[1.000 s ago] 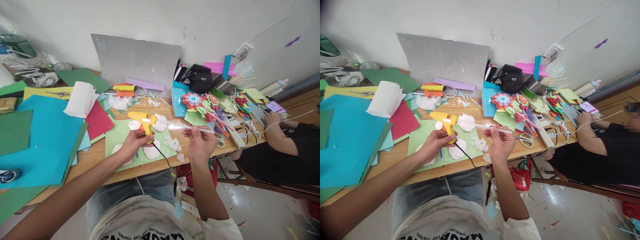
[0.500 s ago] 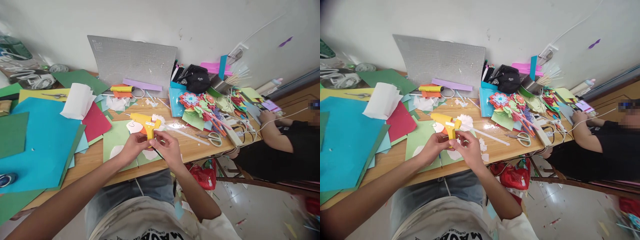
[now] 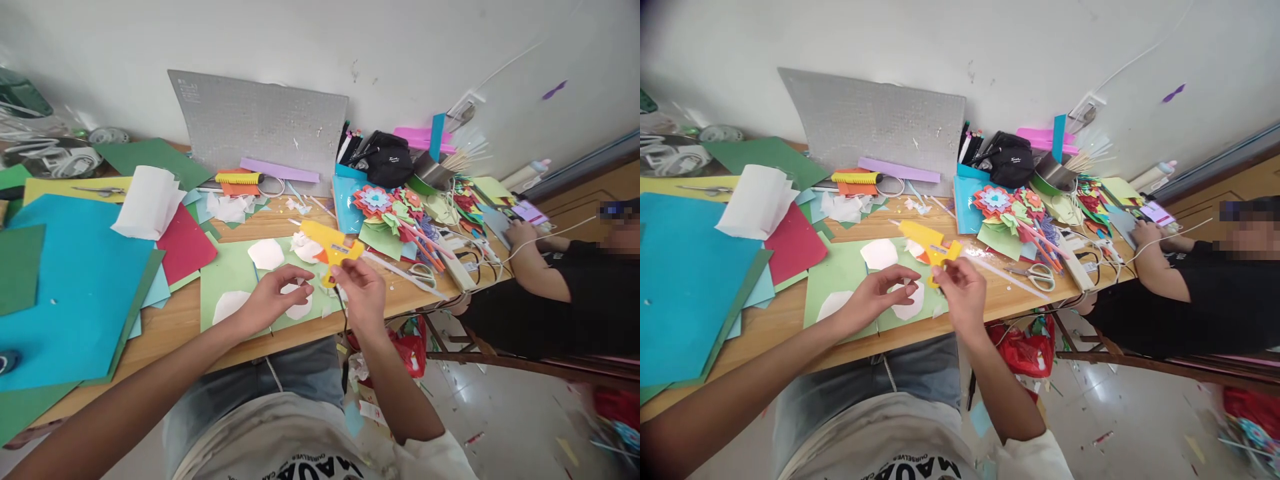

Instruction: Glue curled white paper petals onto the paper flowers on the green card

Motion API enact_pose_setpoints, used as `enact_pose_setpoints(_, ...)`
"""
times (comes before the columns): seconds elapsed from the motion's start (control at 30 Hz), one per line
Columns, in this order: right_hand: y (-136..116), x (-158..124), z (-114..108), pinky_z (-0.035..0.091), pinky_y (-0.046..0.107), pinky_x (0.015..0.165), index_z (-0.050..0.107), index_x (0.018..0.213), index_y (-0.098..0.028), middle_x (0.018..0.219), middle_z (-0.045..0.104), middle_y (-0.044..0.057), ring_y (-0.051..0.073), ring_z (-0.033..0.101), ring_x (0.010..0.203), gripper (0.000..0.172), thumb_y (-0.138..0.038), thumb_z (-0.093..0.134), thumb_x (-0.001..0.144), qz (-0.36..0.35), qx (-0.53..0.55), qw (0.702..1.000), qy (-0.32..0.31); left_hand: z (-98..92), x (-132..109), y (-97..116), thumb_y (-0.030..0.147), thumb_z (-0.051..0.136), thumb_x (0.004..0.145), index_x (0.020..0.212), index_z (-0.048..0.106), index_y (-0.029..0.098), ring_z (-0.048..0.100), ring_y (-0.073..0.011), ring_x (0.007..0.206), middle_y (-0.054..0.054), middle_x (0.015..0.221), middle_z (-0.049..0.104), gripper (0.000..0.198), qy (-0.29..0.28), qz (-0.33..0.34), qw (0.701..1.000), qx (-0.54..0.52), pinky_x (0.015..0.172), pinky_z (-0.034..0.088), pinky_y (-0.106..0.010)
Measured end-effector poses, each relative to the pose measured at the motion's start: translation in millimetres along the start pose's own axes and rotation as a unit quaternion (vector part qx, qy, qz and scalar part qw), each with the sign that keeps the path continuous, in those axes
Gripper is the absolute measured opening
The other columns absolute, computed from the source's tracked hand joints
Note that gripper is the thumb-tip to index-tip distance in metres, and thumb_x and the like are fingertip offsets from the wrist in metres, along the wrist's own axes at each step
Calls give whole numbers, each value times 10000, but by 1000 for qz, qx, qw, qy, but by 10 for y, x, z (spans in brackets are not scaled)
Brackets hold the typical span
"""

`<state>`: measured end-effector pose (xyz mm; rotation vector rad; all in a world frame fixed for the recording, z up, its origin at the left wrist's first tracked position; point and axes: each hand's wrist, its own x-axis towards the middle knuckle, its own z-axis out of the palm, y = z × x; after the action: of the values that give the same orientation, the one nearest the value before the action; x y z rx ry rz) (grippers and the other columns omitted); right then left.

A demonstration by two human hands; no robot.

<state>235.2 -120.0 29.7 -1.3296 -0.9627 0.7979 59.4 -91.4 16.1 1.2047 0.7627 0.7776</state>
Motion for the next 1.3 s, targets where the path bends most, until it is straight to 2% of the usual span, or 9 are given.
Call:
enact_pose_setpoints(0.17,96,363,-509,516,280,629,684,859,-157,702,629,-16,115,578,605,362,-416,821,645,-34,-61,993,97,-80,38,33,435,740,761,944,732,165,619,-202,938,-67,940,662,327,83,-27,995,-38,825,595,-365)
enact_pose_setpoints(0.33,427,592,-1031,492,308,612,686,898,-127,689,643,14,146,579,609,441,-491,771,665,-28,-201,974,99,-155,100,42,428,768,723,934,745,156,637,-209,933,-67,926,680,345,117,-32,991,-56,845,587,-386)
enact_pose_setpoints(0.47,587,652,-1256,462,311,599,685,858,-125,680,647,32,163,573,606,417,-512,717,708,-42,-292,952,85,-214,151,7,409,783,707,941,754,152,637,-203,921,-68,916,692,348,142,-31,988,-44,855,585,-394)
enact_pose_setpoints(0.77,613,684,-1277,446,325,658,713,902,-135,710,643,43,171,540,638,429,-541,635,786,-120,-407,904,58,-340,229,83,384,753,730,951,753,158,633,-195,947,-74,975,703,315,161,-33,986,-12,872,566,-362)
enact_pose_setpoints(1.07,543,676,-1267,448,333,642,737,906,-132,701,649,48,179,545,625,477,-578,621,781,-126,-424,896,37,-389,315,156,396,783,675,902,745,173,652,-193,894,-73,944,721,321,188,-36,981,-5,815,561,-339)
enact_pose_setpoints(1.3,521,564,-1354,486,351,699,733,1027,-133,794,690,65,185,589,662,466,-534,638,809,-121,-423,896,50,-560,350,285,387,792,680,1082,678,174,679,-204,909,-89,958,745,469,206,8,978,21,807,555,-344)
